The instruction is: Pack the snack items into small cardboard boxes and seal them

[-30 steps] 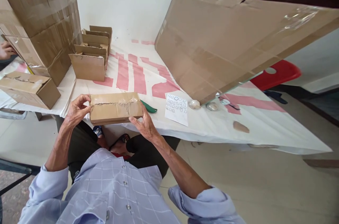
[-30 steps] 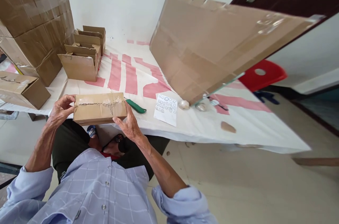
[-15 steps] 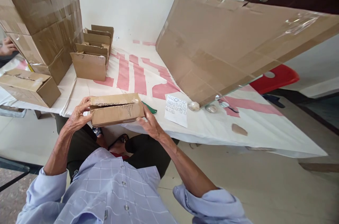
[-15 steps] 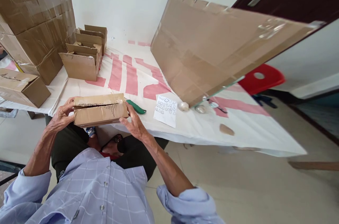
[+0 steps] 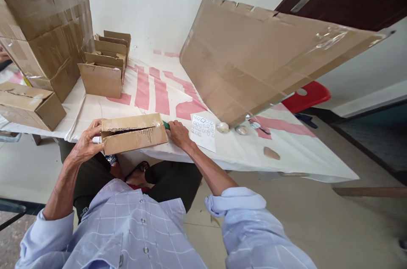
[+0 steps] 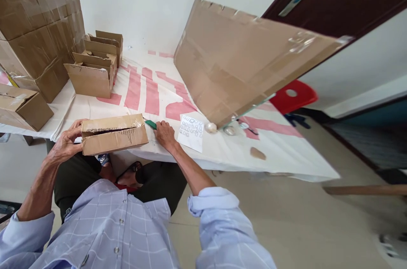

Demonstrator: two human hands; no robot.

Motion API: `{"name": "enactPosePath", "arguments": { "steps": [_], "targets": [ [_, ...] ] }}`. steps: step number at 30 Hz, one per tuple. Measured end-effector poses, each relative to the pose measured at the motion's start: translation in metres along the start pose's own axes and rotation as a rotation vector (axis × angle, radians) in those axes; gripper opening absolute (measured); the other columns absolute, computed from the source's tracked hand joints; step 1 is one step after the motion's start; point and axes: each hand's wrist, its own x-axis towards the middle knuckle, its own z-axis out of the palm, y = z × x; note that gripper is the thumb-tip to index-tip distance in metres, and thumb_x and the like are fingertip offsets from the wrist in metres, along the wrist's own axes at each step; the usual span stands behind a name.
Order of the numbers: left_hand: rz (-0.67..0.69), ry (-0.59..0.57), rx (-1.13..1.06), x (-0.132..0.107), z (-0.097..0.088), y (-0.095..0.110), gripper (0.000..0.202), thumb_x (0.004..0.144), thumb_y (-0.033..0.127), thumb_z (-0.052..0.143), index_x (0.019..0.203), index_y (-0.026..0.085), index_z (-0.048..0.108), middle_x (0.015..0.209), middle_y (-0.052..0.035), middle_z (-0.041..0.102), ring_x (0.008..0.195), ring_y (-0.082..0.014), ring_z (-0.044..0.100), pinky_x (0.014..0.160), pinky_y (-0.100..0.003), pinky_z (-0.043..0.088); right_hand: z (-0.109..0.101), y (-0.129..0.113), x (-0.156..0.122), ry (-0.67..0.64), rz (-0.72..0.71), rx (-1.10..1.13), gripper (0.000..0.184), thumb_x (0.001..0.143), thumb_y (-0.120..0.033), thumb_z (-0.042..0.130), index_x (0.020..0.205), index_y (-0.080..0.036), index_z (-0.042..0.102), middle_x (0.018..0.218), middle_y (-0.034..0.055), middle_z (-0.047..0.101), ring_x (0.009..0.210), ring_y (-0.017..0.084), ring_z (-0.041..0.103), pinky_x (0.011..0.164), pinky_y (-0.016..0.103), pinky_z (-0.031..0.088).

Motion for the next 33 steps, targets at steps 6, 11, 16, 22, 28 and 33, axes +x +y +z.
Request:
{"name": "enactPosePath", "arguments": {
  "steps": [6,11,16,22,28,33],
  "targets": [
    [-0.012,-0.011,0.009,0.002,-0.001,-0.001,0.036,0.089,0.047,0.089,0.119,0.028,0.088,0.145,-0.0122,0.066,0.137,-0.0307,0.066,0.108,-0.037,0.063,-0.029,0.019,-0.009,0.377,-0.04,0.511,0.036,0.112,-0.035,0.039,0.109,-0.02,0.071,0.094,0.0075,0.07,0.084,0.025,0.063,0.076,0.036,0.049],
    [-0.028,-0.018,0.009,0.005,-0.002,0.003,0.038,0.089,0.051,0.089,0.12,0.029,0.087,0.145,-0.0114,0.066,0.136,-0.0309,0.066,0.111,-0.04,0.063,-0.093,0.017,-0.039,0.438,-0.546,0.701,0.041,0.107,-0.058,0.065,0.092,-0.023,0.078,0.081,0.0032,0.07,0.074,0.021,0.062,0.073,0.035,0.05],
    [-0.048,-0.015,-0.002,0.005,-0.003,0.004,0.041,0.087,0.054,0.091,0.119,0.029,0.088,0.147,-0.0116,0.065,0.141,-0.0321,0.063,0.115,-0.041,0.061,-0.13,0.0,-0.048,0.374,-0.705,0.505,0.036,0.106,-0.052,0.069,0.09,-0.023,0.083,0.079,0.0037,0.073,0.072,0.019,0.061,0.071,0.035,0.048],
    [-0.059,-0.01,0.003,0.006,-0.003,0.006,0.044,0.085,0.058,0.092,0.118,0.029,0.089,0.145,-0.012,0.067,0.138,-0.033,0.065,0.114,-0.042,0.062,-0.151,-0.007,-0.043,0.333,-0.736,0.342,0.045,0.11,-0.058,0.061,0.087,-0.025,0.083,0.079,0.003,0.073,0.072,0.019,0.061,0.072,0.036,0.047],
    [-0.059,-0.012,0.014,0.008,-0.005,0.001,0.045,0.085,0.06,0.092,0.119,0.031,0.088,0.144,-0.0113,0.069,0.137,-0.0326,0.066,0.112,-0.041,0.064,-0.169,-0.01,-0.043,0.309,-0.737,0.251,0.05,0.107,-0.07,0.062,0.089,-0.029,0.083,0.08,0.0014,0.071,0.077,0.019,0.063,0.07,0.034,0.045],
    [-0.058,-0.016,0.016,0.009,-0.005,0.0,0.043,0.085,0.058,0.092,0.117,0.03,0.088,0.145,-0.0109,0.068,0.136,-0.0324,0.067,0.11,-0.04,0.064,-0.168,-0.012,-0.039,0.335,-0.731,0.304,0.056,0.103,-0.077,0.065,0.084,-0.026,0.081,0.076,0.0008,0.066,0.073,0.017,0.06,0.064,0.032,0.037]
  ]
}}
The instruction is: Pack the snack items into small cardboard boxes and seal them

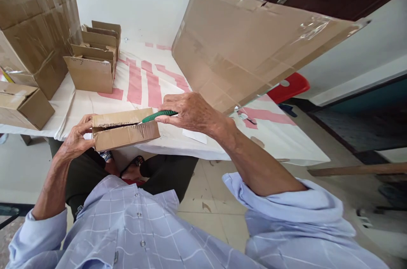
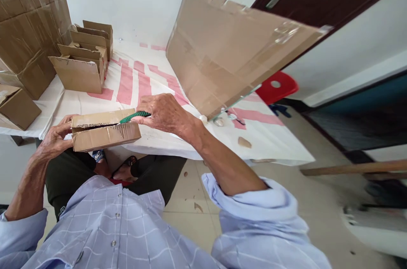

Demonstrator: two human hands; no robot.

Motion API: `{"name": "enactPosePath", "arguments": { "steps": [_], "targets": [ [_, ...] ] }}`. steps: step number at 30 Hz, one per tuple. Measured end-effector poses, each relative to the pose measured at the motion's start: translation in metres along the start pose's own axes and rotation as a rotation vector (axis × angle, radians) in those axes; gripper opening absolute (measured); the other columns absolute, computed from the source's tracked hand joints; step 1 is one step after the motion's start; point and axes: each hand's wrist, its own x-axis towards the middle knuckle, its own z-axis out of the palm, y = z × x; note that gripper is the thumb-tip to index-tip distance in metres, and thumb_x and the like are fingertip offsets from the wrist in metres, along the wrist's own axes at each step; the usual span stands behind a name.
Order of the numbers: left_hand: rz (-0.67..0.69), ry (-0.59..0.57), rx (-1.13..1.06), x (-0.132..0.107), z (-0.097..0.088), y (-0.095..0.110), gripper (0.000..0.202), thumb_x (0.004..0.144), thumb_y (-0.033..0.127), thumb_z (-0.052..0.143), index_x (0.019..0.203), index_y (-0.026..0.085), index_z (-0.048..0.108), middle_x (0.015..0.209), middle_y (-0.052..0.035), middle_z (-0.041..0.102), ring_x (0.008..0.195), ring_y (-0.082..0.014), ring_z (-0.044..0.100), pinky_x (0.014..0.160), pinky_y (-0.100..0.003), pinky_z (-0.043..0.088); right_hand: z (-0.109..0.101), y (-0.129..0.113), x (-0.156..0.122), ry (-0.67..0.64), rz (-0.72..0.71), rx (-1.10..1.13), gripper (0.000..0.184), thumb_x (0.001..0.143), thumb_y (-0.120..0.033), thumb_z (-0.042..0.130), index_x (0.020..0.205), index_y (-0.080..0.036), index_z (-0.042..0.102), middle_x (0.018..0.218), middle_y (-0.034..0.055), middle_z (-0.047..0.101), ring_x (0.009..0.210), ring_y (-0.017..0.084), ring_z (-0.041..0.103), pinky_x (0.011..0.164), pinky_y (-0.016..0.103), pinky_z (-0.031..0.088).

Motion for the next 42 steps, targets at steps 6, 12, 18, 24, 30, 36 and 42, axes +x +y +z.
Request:
{"name": "enactPosePath", "arguments": {
  "steps": [6,12,18,24,30,36,42],
  "targets": [
    [-0.002,-0.008,-0.004,0.0,0.0,0.002,0.041,0.086,0.055,0.091,0.117,0.028,0.088,0.143,-0.0117,0.068,0.137,-0.032,0.067,0.11,-0.039,0.064,0.005,0.004,0.002,-0.029,-0.034,-0.047,0.06,0.105,-0.078,0.062,0.081,-0.025,0.078,0.074,-0.0003,0.064,0.068,0.015,0.057,0.061,0.031,0.033],
    [0.006,-0.012,0.008,0.001,0.0,-0.001,0.036,0.088,0.051,0.089,0.117,0.028,0.088,0.145,-0.0115,0.067,0.141,-0.0331,0.064,0.11,-0.04,0.063,-0.004,0.02,-0.014,-0.003,0.007,-0.1,0.057,0.102,-0.079,0.067,0.082,-0.027,0.079,0.078,0.0017,0.07,0.076,0.018,0.065,0.062,0.032,0.038],
    [0.0,-0.011,0.028,-0.001,0.001,-0.008,0.06,0.086,0.052,0.089,0.14,0.029,0.079,0.146,-0.0126,0.068,0.138,-0.0354,0.067,0.105,-0.041,0.065,-0.01,0.059,-0.047,0.193,0.175,-0.139,0.044,0.107,-0.068,0.064,0.1,-0.029,0.085,0.087,0.0045,0.077,0.08,0.023,0.068,0.067,0.036,0.042],
    [0.007,-0.022,0.056,0.002,-0.001,-0.001,0.059,0.087,0.051,0.088,0.141,0.03,0.078,0.151,-0.013,0.066,0.14,-0.036,0.067,0.103,-0.042,0.066,0.101,0.073,-0.059,0.09,0.765,-0.107,0.033,0.108,-0.044,0.056,0.11,-0.018,0.076,0.11,0.0136,0.077,0.092,0.027,0.068,0.079,0.037,0.051],
    [-0.011,-0.033,0.069,0.008,-0.004,-0.002,0.067,0.087,0.052,0.087,0.149,0.03,0.072,0.154,-0.0138,0.067,0.142,-0.0366,0.066,0.105,-0.044,0.066,0.141,0.056,-0.05,0.231,0.702,0.179,0.039,0.111,-0.044,0.045,0.118,-0.019,0.075,0.124,0.0165,0.074,0.119,0.03,0.067,0.101,0.043,0.057],
    [-0.043,-0.006,0.051,0.021,-0.005,-0.012,0.091,0.085,0.058,0.088,0.166,0.03,0.056,0.169,-0.0164,0.059,0.144,-0.0379,0.066,0.105,-0.043,0.065,0.1,0.001,-0.032,0.313,0.126,0.361,0.037,0.111,-0.056,0.058,0.123,-0.026,0.077,0.122,0.0106,0.077,0.116,0.029,0.071,0.103,0.049,0.06],
    [-0.088,0.041,0.133,0.026,0.0,-0.011,0.085,0.091,0.062,0.08,0.165,0.027,0.058,0.17,-0.0133,0.059,0.141,-0.0381,0.066,0.104,-0.043,0.063,0.103,-0.056,-0.065,0.281,-0.119,0.012,0.018,0.109,-0.024,0.064,0.096,-0.027,0.076,0.106,0.0089,0.078,0.096,0.026,0.068,0.089,0.047,0.058]
  ]
}}
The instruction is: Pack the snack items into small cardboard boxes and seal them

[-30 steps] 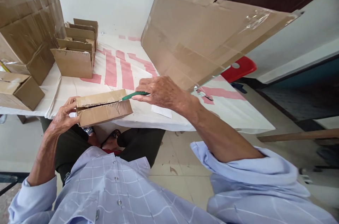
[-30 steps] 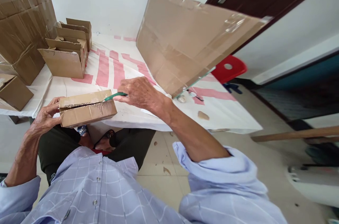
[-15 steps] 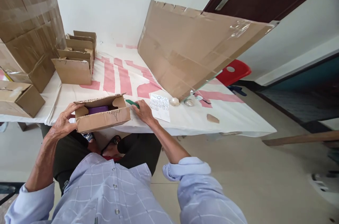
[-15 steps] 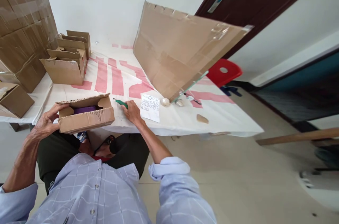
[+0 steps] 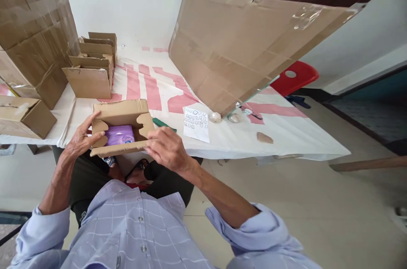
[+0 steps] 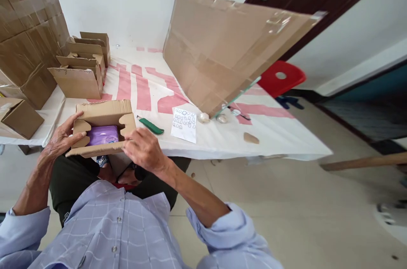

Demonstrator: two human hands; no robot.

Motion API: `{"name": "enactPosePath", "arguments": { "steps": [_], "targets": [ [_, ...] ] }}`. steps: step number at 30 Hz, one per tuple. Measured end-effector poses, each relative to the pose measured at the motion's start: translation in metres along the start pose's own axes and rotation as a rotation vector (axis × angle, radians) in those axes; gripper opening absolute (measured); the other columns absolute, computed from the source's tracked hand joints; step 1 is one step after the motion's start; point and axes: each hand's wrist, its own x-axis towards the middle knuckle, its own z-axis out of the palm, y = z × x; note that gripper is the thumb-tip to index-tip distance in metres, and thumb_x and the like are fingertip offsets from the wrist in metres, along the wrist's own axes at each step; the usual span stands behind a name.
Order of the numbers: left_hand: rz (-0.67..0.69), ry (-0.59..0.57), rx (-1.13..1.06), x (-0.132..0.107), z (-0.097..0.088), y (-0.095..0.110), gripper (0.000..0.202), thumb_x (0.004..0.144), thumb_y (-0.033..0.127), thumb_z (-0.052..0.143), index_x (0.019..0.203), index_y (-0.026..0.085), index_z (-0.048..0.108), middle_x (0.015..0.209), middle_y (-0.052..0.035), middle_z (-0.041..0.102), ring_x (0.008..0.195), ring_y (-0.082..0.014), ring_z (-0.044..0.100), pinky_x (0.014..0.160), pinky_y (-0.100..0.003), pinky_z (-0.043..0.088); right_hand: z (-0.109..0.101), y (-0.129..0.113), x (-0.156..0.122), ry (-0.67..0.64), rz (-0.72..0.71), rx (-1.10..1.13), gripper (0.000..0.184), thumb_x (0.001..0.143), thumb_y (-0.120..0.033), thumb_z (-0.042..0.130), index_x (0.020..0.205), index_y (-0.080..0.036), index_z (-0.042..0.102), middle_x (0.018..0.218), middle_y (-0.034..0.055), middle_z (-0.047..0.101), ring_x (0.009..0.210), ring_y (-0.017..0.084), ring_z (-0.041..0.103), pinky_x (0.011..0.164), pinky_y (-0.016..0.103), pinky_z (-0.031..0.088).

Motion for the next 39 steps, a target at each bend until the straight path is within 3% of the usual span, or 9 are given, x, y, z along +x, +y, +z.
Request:
{"name": "enactPosePath", "arguments": {
  "steps": [5,10,13,17,24,28,32,35,39],
  "targets": [
    [-0.024,0.027,0.016,0.002,0.006,0.003,0.08,0.094,0.058,0.074,0.165,0.027,0.057,0.171,-0.0113,0.058,0.141,-0.0381,0.065,0.097,-0.04,0.064,0.0,-0.018,-0.016,-0.019,-0.133,0.043,0.021,0.11,-0.037,0.069,0.094,-0.024,0.075,0.104,0.0092,0.079,0.093,0.025,0.069,0.082,0.043,0.058],
    [0.003,0.0,0.106,0.008,0.005,0.012,0.096,0.082,0.06,0.088,0.165,0.025,0.055,0.169,-0.0152,0.058,0.151,-0.0427,0.059,0.116,-0.052,0.059,0.002,0.0,0.027,-0.133,-0.054,0.137,0.026,0.114,-0.022,0.057,0.104,-0.022,0.081,0.11,0.0089,0.083,0.105,0.023,0.073,0.097,0.041,0.061],
    [0.029,-0.027,0.187,0.011,0.002,0.018,0.108,0.073,0.057,0.095,0.166,0.022,0.052,0.168,-0.018,0.058,0.155,-0.043,0.056,0.131,-0.059,0.046,0.007,0.014,0.053,-0.306,-0.128,0.058,0.022,0.11,-0.026,0.065,0.101,-0.023,0.085,0.108,0.0085,0.085,0.111,0.027,0.073,0.106,0.046,0.058],
    [0.004,-0.057,0.226,0.01,0.001,0.024,0.105,0.076,0.051,0.091,0.168,0.021,0.048,0.17,-0.0177,0.055,0.158,-0.0412,0.054,0.135,-0.059,0.041,-0.003,0.016,0.072,-0.454,-0.113,-0.23,0.027,0.108,-0.037,0.072,0.095,-0.019,0.087,0.099,0.0137,0.083,0.113,0.032,0.07,0.115,0.053,0.051],
    [-0.06,-0.001,0.17,0.002,0.009,0.03,0.093,0.091,0.065,0.074,0.169,0.02,0.049,0.171,-0.0171,0.055,0.154,-0.043,0.055,0.128,-0.058,0.048,-0.016,0.0,0.101,-0.845,0.196,-0.533,0.023,0.107,-0.021,0.068,0.1,-0.014,0.089,0.098,0.0206,0.085,0.102,0.036,0.079,0.098,0.051,0.054],
    [-0.022,-0.002,0.046,-0.005,0.009,0.02,0.098,0.092,0.077,0.072,0.172,0.026,0.047,0.17,-0.0153,0.055,0.152,-0.044,0.056,0.12,-0.057,0.055,0.002,-0.001,0.125,-1.01,0.336,-0.428,0.037,0.111,-0.042,0.065,0.122,-0.014,0.087,0.117,0.0244,0.085,0.114,0.042,0.08,0.097,0.051,0.055],
    [0.034,-0.113,-0.255,-0.014,0.004,-0.01,0.133,0.069,0.094,0.084,0.178,0.031,0.039,0.181,-0.0187,0.042,0.162,-0.0524,0.045,0.124,-0.061,0.051,0.016,0.007,0.141,-1.158,0.461,-0.271,0.062,0.114,-0.061,0.053,0.136,-0.011,0.081,0.14,0.0287,0.078,0.13,0.041,0.077,0.105,0.048,0.056],
    [0.046,-0.182,-0.384,-0.021,0.007,-0.029,0.156,0.054,0.094,0.093,0.182,0.034,0.028,0.185,-0.0216,0.036,0.169,-0.0562,0.032,0.126,-0.066,0.048,0.029,0.017,0.143,-1.186,0.573,-0.155,0.066,0.108,-0.07,0.059,0.13,-0.013,0.083,0.138,0.0257,0.079,0.129,0.04,0.077,0.106,0.047,0.057],
    [0.04,-0.109,-0.231,-0.029,0.021,-0.036,0.155,0.062,0.07,0.104,0.184,0.037,0.014,0.188,-0.0207,0.027,0.17,-0.0532,0.033,0.125,-0.067,0.048,0.045,0.029,0.133,-1.073,0.713,-0.027,0.051,0.101,-0.065,0.074,0.105,-0.015,0.083,0.127,0.0228,0.083,0.115,0.038,0.079,0.093,0.041,0.058]
  ]
}}
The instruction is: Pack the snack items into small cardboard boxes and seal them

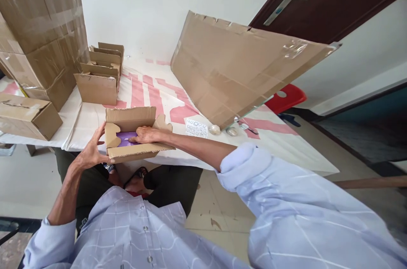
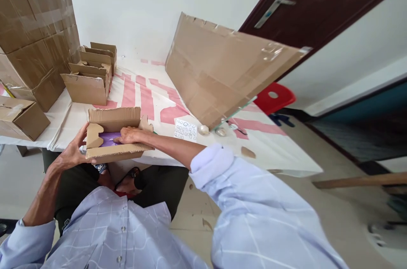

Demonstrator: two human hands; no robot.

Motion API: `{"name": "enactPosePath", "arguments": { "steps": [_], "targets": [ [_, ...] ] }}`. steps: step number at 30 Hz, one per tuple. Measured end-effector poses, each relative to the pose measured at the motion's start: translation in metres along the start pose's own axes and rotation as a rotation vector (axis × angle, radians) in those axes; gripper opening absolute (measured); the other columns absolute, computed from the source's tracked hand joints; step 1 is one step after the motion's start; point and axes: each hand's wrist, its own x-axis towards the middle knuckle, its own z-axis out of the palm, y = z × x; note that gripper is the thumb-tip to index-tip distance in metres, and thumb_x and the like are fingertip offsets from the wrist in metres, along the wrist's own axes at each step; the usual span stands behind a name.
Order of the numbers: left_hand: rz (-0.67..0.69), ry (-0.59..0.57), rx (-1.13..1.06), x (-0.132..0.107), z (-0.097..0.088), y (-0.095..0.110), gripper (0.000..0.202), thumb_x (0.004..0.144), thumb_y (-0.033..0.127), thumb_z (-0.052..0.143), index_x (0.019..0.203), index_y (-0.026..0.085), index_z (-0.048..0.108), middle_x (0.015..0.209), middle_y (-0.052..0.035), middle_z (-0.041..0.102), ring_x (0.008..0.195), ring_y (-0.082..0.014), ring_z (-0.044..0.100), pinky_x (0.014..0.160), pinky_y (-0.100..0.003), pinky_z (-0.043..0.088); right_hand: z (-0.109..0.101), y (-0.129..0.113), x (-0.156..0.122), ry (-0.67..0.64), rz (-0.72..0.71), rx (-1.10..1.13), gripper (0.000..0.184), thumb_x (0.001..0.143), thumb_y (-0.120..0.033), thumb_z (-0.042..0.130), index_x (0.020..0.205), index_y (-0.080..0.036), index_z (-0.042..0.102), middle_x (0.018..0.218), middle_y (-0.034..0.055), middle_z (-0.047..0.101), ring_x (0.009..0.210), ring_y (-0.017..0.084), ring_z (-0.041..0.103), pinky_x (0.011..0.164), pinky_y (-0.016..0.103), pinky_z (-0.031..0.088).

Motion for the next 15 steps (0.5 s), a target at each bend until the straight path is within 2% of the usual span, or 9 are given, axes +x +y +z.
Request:
{"name": "enactPosePath", "arguments": {
  "steps": [3,7,10,15],
  "targets": [
    [0.03,0.042,0.066,-0.001,0.009,0.0,0.147,0.071,0.059,0.102,0.184,0.037,0.01,0.187,-0.0213,0.026,0.167,-0.051,0.039,0.121,-0.063,0.054,0.011,0.006,0.003,0.055,0.031,0.163,0.035,0.101,-0.049,0.076,0.083,-0.018,0.075,0.101,0.0149,0.084,0.09,0.029,0.077,0.076,0.034,0.053],
    [0.063,0.037,0.094,-0.001,0.011,-0.006,0.146,0.073,0.055,0.101,0.184,0.035,0.009,0.184,-0.0232,0.03,0.166,-0.0512,0.04,0.119,-0.063,0.055,0.02,0.01,-0.005,0.138,-0.016,0.309,0.033,0.098,-0.021,0.064,0.066,-0.022,0.058,0.066,0.0009,0.067,0.066,0.017,0.061,0.065,0.03,0.041],
    [0.077,0.023,0.105,0.002,0.008,-0.012,0.145,0.074,0.053,0.1,0.184,0.033,0.007,0.183,-0.0243,0.031,0.166,-0.0505,0.04,0.119,-0.062,0.056,0.019,0.011,-0.014,0.241,-0.084,0.324,0.035,0.094,-0.019,0.06,0.061,-0.023,0.049,0.06,-0.0026,0.055,0.066,0.015,0.052,0.065,0.03,0.035],
    [0.118,-0.021,0.114,0.017,-0.005,-0.02,0.143,0.077,0.053,0.097,0.184,0.033,0.004,0.186,-0.0241,0.024,0.167,-0.0506,0.039,0.118,-0.06,0.056,-0.002,0.026,-0.031,0.541,-0.234,0.38,0.027,0.088,-0.018,0.057,0.062,-0.022,0.05,0.063,-0.0027,0.054,0.066,0.014,0.049,0.067,0.03,0.034]
  ]
}}
